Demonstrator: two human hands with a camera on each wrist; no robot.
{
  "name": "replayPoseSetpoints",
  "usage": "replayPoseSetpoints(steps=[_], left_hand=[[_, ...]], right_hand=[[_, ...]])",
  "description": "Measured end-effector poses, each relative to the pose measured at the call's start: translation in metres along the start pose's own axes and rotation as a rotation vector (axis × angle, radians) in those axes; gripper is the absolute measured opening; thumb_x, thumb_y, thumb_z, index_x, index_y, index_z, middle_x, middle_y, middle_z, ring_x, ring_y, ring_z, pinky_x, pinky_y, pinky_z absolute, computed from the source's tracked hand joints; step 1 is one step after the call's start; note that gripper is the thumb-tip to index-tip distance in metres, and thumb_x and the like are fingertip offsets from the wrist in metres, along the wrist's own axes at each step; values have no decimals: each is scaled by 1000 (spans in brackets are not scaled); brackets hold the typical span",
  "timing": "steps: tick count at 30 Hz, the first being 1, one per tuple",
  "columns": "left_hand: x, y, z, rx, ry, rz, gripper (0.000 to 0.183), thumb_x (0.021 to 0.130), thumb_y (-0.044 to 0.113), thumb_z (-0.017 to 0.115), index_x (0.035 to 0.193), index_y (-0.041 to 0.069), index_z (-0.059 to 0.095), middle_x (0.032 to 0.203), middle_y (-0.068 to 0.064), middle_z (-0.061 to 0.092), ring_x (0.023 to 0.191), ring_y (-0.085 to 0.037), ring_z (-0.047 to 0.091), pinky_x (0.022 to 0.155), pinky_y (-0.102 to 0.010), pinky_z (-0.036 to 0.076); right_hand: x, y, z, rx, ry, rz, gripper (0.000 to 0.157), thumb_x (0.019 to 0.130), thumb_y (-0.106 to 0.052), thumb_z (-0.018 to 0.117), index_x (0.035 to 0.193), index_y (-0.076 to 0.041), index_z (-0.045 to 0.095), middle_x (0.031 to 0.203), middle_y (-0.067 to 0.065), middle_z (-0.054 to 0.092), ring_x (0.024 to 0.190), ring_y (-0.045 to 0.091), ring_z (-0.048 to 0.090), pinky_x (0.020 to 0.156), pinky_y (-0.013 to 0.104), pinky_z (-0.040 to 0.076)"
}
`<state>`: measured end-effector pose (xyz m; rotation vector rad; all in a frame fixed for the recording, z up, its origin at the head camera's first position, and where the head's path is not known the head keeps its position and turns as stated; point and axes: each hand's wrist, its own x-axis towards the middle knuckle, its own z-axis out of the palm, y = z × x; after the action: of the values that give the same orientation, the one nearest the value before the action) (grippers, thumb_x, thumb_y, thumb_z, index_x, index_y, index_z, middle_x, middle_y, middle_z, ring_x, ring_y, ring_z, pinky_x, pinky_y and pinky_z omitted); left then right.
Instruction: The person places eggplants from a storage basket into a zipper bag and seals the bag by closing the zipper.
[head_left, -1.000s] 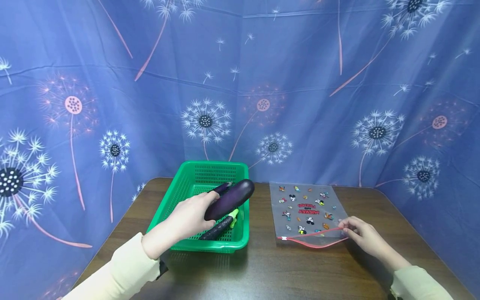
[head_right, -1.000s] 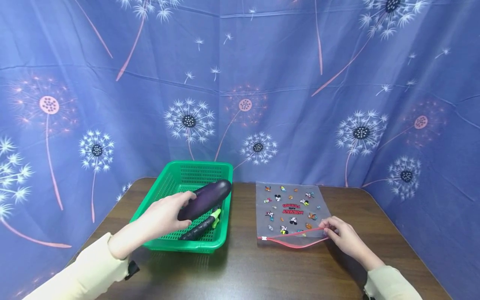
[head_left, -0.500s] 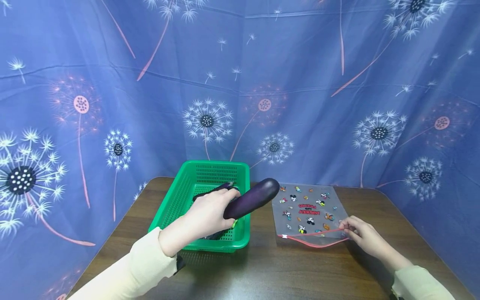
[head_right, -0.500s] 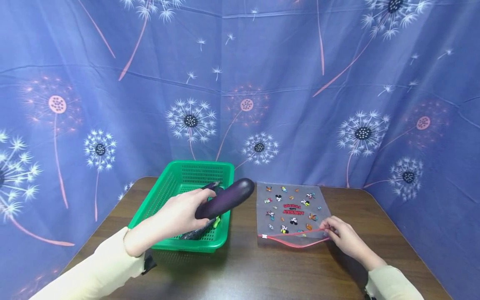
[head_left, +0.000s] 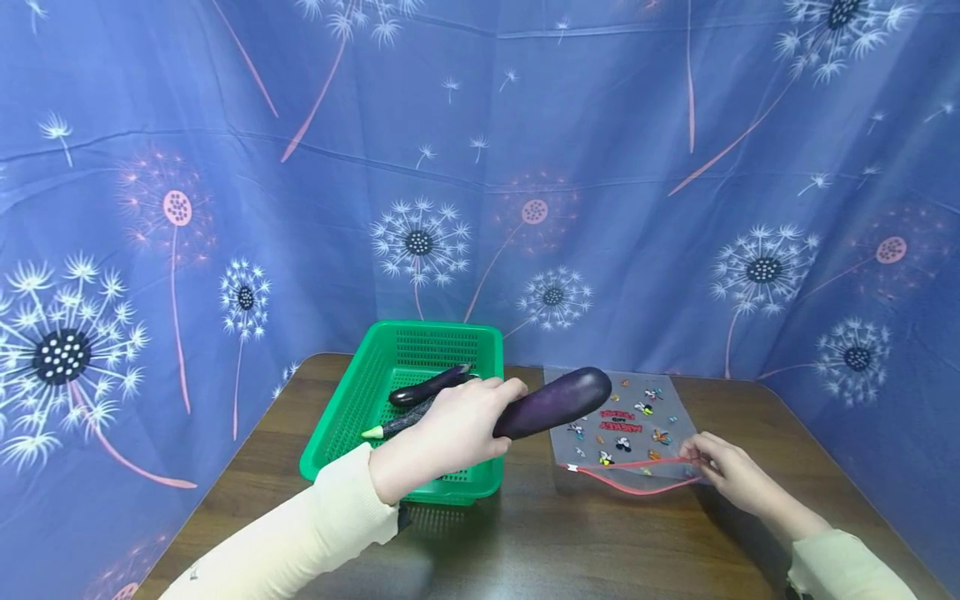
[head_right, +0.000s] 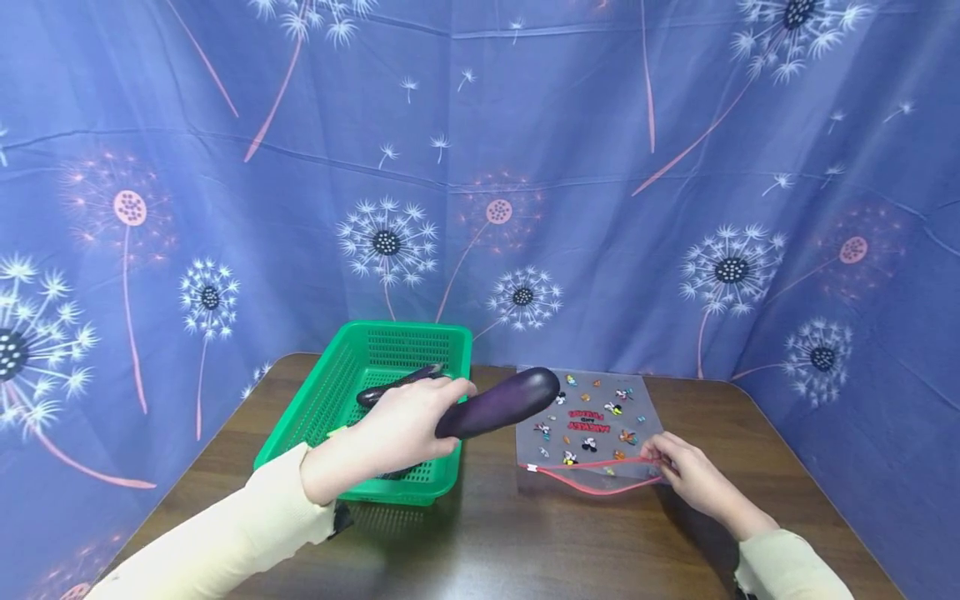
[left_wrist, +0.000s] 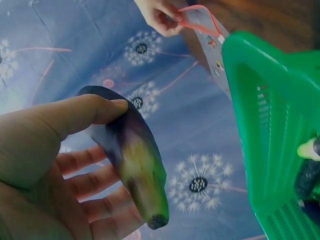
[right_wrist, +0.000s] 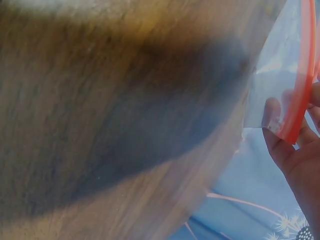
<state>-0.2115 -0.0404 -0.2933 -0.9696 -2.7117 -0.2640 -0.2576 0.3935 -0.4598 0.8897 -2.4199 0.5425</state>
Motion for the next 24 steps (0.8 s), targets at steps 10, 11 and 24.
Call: replayPoseSetpoints(steps=[10, 11, 24], left_hand=[[8, 23, 25, 18, 32, 48, 50, 71, 30, 79, 115, 24, 55, 96, 5, 65, 80, -13, 61, 55, -29, 46], [9, 25, 27, 19, 31, 52, 50, 71, 30, 79, 115, 24, 55, 96, 5, 65, 80, -12, 61, 55, -29, 46], [15, 52, 59, 25, 3, 72, 51, 70, 33, 80, 115, 26, 57, 95, 6, 65, 74, -9, 58, 51, -24, 40]], right_hand=[[1, -2, 1, 5, 13, -15, 44, 62, 20, 66, 85, -16, 59, 78, -10, 53, 72, -3, 45, 62, 12, 35], [1, -2, 1, 2, 13, -13, 44, 62, 20, 66, 86, -16, 59, 78, -9, 53, 72, -3, 45, 61, 12, 35], [0, -3, 3, -17, 51, 2, 42, 62, 19, 65, 85, -16, 60, 80, -10, 54, 72, -3, 46, 63, 12, 36]])
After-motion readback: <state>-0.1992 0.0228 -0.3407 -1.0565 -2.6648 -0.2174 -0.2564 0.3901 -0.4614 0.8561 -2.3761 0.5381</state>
